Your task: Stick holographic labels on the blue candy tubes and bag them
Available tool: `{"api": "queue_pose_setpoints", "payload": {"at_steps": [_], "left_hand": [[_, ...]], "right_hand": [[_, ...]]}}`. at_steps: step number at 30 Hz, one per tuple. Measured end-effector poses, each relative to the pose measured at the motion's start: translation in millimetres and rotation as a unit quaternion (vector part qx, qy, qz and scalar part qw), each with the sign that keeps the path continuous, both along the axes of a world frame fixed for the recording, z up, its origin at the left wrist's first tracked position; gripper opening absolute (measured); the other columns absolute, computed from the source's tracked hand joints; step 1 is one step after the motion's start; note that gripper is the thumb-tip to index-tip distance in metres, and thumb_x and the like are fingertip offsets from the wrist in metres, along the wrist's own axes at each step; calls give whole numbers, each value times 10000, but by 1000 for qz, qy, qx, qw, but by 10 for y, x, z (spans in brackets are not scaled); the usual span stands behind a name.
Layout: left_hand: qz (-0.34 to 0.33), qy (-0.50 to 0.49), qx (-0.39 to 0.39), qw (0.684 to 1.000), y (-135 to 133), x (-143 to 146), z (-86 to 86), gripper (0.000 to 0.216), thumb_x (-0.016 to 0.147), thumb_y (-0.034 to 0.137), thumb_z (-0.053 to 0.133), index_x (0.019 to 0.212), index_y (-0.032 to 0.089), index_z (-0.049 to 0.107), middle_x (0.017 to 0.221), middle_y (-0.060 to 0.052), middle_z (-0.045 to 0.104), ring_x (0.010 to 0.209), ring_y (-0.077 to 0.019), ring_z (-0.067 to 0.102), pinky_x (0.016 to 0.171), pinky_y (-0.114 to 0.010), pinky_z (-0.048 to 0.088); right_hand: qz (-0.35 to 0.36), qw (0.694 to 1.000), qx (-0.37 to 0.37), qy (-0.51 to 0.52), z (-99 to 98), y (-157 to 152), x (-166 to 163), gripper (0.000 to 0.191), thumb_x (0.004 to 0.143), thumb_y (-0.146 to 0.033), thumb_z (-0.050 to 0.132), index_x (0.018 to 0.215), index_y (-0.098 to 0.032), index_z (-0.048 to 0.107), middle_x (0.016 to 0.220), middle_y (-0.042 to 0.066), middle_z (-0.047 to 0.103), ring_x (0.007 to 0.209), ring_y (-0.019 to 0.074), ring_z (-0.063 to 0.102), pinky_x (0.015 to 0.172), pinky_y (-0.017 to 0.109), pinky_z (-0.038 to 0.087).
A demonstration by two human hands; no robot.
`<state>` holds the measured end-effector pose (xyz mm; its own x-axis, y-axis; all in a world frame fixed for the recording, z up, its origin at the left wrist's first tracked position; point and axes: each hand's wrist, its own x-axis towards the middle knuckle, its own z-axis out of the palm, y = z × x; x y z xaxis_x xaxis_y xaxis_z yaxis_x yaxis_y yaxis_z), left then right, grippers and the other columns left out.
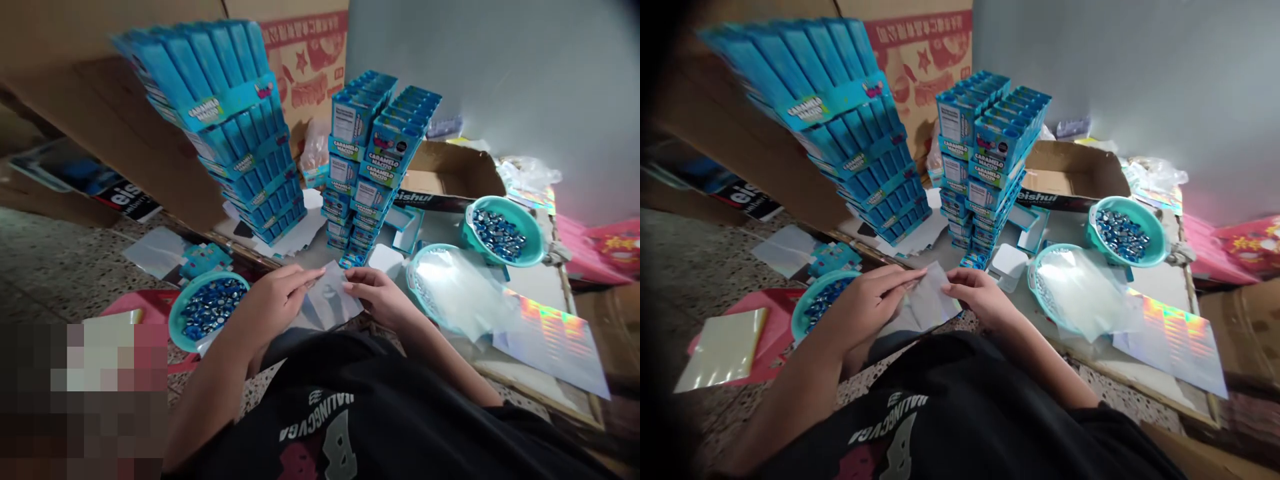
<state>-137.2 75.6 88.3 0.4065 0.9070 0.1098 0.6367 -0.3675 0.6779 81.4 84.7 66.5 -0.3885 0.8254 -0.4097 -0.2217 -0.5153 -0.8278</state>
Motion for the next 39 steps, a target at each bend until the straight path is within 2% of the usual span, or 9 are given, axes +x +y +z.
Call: {"api": "queue_pose_setpoints", "payload": {"at_steps": [5, 10, 18, 22, 25, 30, 33, 36, 39], "left_hand": [[-29, 10, 28, 999, -23, 183, -95, 333, 955, 355, 512, 1219, 248, 683, 1085, -57, 696, 973, -200, 653, 870, -317, 520], [-22, 5, 93, 995, -38, 374, -280, 314, 952, 331, 526, 1194, 227, 697, 1146, -92, 683, 1055, -237, 634, 955, -385, 496], [-30, -38, -120, 992, 99, 470, -352, 724, 706, 533, 782, 1338, 260, 560, 1166, -57, 681, 1053, -254, 657, 890, -361, 544], [-18, -73, -226, 971, 198, 459, -442, 420, 727, 533, 753, 962, 190, 696, 806, -23, 724, 756, -221, 690, 665, -310, 563], [107, -184, -151, 965, 252, 530, -468, 371, 757, 478, 749, 961, 174, 685, 842, -38, 745, 804, -214, 711, 724, -306, 578], [274, -389, -31, 879, 411, 790, -450, 418, 861, 520, 635, 1075, 162, 612, 1009, -71, 719, 966, -206, 704, 860, -323, 579], [249, -370, -6, 895, 497, 861, -396, 564, 835, 477, 689, 1267, 178, 480, 1225, -129, 644, 1106, -241, 660, 941, -395, 558], [226, -239, 150, 932, 513, 779, -230, 957, 747, 401, 798, 1471, 186, 210, 1538, -223, 343, 1417, -305, 396, 1136, -511, 386], [121, -48, 263, 956, 496, 611, 1, 940, 725, 378, 819, 1483, 217, 288, 1584, -174, 306, 1498, -340, 221, 1221, -590, 146]], "right_hand": [[-14, 1000, 7, -8, -15, -145, 96, 351, 632, -378, 855, 880, -182, 703, 779, 2, 713, 685, 137, 638, 665, 250, 488], [-108, 992, -57, -16, -102, -272, 126, 408, 559, -404, 887, 764, -196, 602, 622, -55, 612, 517, 104, 531, 487, 215, 409], [-127, 990, -10, -65, -140, -302, 305, 438, 694, -522, 792, 636, -192, 510, 504, -86, 431, 430, 57, 328, 411, 208, 219], [-165, 986, 11, -35, -163, -254, 364, 407, 739, -568, 752, 701, -190, 607, 571, -57, 520, 487, 77, 416, 473, 220, 329], [-152, 985, 78, 15, -151, -202, 376, 462, 806, -653, 640, 964, -221, 686, 858, 23, 693, 782, 165, 632, 724, 303, 512], [-110, 964, 224, -90, -91, -104, 296, 358, 836, -412, 702, 1148, -243, 649, 1095, 46, 700, 1042, 199, 638, 952, 357, 489], [-145, 941, 264, -152, -39, -17, 293, 244, 896, -320, 592, 1103, -208, 659, 976, 48, 704, 912, 188, 650, 810, 323, 507], [-143, 885, 324, -303, 45, 38, 414, 239, 894, -198, 513, 1073, -197, 671, 908, 43, 694, 802, 175, 618, 715, 305, 473], [-96, 819, 396, -404, 158, 12, 601, 258, 881, -122, 480, 1036, -196, 672, 928, 51, 697, 835, 183, 613, 748, 307, 460]]}}
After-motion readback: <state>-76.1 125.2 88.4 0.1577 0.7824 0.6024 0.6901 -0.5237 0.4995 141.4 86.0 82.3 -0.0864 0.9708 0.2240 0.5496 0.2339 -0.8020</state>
